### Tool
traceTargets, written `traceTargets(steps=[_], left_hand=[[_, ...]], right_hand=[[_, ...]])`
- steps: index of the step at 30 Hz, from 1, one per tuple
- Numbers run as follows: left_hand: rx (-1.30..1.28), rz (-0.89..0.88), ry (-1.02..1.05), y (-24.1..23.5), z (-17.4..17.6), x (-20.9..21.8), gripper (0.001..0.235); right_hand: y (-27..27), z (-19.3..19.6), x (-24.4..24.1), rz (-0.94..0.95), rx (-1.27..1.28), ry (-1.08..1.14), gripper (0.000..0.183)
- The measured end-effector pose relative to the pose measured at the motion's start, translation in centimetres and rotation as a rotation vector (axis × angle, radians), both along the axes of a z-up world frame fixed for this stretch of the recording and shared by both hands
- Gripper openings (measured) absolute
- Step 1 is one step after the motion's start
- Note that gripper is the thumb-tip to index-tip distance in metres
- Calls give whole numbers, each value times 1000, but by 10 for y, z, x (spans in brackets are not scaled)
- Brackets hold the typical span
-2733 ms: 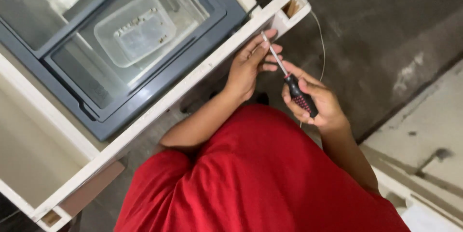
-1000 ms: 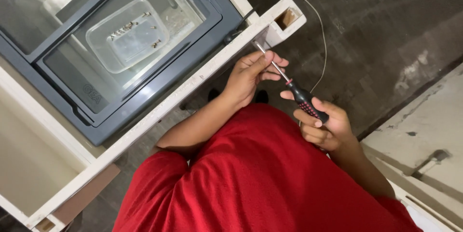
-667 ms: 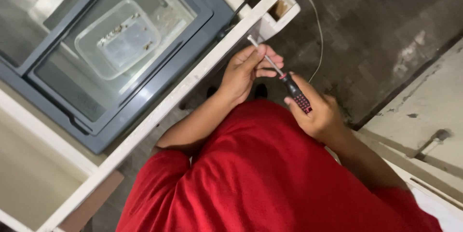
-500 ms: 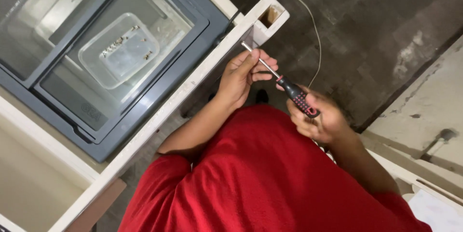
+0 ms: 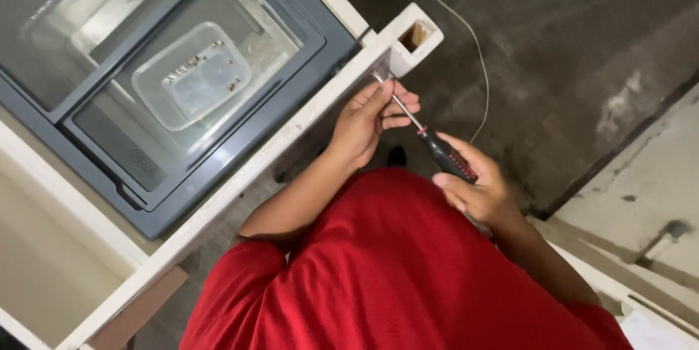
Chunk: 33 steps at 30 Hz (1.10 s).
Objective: The person is disassembling or repairing a gelato display freezer using a screwdriver and a marker.
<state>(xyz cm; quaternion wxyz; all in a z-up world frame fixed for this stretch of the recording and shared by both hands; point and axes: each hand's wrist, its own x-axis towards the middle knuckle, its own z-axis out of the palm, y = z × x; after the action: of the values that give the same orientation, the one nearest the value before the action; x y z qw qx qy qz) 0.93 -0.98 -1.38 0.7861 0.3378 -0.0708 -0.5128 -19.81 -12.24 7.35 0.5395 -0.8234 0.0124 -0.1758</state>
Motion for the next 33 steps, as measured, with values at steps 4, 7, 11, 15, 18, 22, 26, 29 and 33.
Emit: traceTargets(steps=[4,7,11,15,18,22,26,29,33], left_hand=[[1,24,-7,3,6,-6,33],[2,14,-12,3,4,-4,34],[-51,-16,-1,4,1,-2,36],[1,-2,-7,1,0,0,35],[-10,19,4,2,-2,-2,35],[-33,35,11,1,-3,-4,36],[-47,42,64,1,-7,-2,35],[-55,45,42,2,-5,-3,34],[-51,60,52,0,-5,-3,35]], right_hand=[[-19,-27,-12,87,1502,368,59],[-23,-37,-12,154,1754,394,55],[-18,-36,-18,90,1607,439,54],[-14,-8,-5,-21,1100,416,57],[0,5,-6,-143,638,404,62],[8,-1,-15,-157,777,430,62],[10,-1,-14,-151,932,438,64],[0,3,-4,-152,1006,388,65],[-5,-5,-9,-166,1112,377,66]])
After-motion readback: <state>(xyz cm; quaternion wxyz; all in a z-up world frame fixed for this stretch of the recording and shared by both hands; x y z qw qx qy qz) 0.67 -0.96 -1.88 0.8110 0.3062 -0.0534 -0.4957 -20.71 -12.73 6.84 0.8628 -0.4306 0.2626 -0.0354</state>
